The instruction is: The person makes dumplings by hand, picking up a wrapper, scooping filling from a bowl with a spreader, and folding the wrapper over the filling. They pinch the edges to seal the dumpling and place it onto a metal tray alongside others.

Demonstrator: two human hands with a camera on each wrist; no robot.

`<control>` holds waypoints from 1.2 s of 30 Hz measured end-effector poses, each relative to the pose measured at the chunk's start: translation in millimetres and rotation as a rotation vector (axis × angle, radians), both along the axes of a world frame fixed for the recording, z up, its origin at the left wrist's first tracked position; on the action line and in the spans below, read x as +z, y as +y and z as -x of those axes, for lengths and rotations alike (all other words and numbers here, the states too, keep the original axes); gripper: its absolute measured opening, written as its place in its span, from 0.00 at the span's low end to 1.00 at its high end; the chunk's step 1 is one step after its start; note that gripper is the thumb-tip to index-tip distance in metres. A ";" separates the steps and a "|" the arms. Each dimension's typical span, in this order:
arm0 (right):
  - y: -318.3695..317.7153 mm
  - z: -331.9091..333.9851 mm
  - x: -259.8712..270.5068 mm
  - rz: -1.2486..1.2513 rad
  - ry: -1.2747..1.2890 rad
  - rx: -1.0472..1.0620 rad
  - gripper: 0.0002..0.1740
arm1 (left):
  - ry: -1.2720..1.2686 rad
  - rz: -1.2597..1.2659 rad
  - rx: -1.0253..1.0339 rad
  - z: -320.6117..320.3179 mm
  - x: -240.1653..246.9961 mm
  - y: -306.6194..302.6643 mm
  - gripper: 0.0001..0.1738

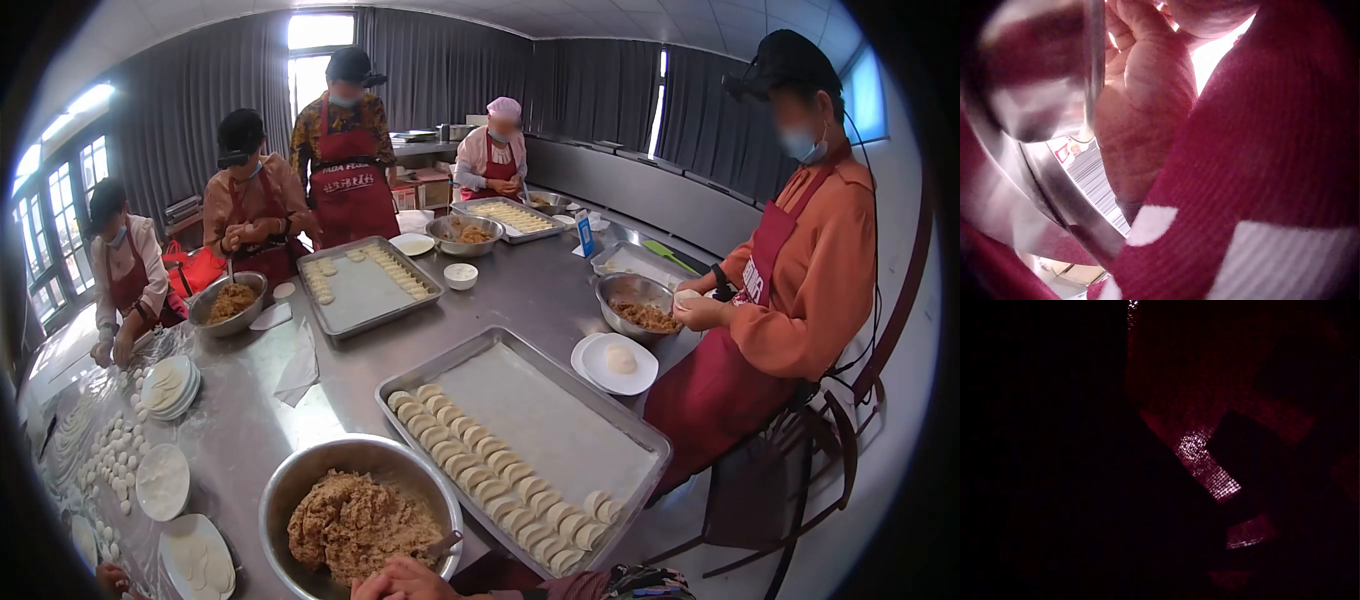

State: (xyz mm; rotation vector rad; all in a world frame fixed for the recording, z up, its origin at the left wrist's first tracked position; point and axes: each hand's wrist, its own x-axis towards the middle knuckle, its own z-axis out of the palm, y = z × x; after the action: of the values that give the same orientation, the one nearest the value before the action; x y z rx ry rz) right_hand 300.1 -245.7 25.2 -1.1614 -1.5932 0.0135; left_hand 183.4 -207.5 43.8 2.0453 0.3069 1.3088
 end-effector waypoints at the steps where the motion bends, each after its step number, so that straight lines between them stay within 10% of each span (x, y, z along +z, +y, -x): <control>1: 0.0 0.7 -0.5 0.000 0.002 0.001 0.05 | 0.002 0.000 0.001 0.9 -0.4 -0.7 0.23; 27: 1.8 -0.5 35.8 0.094 0.119 0.163 0.11 | 0.009 0.021 0.060 0.7 14.8 3.2 0.22; 29: -21.0 -55.8 -234.5 0.186 -0.569 0.161 0.10 | 0.003 0.022 0.066 0.9 14.4 2.3 0.22; 32: -20.7 -52.1 -241.9 0.183 -0.563 0.129 0.09 | 0.000 0.020 0.046 -0.2 15.1 3.1 0.21; 36: -3.9 -25.0 -69.0 0.122 -0.151 0.104 0.10 | 0.026 0.018 0.045 0.5 13.8 2.0 0.20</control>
State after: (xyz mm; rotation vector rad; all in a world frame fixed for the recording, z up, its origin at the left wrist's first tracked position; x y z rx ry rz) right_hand 325.1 -249.6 -43.8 -1.1951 -1.8062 0.0939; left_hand 183.0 -205.5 57.7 2.0522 0.3769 1.3026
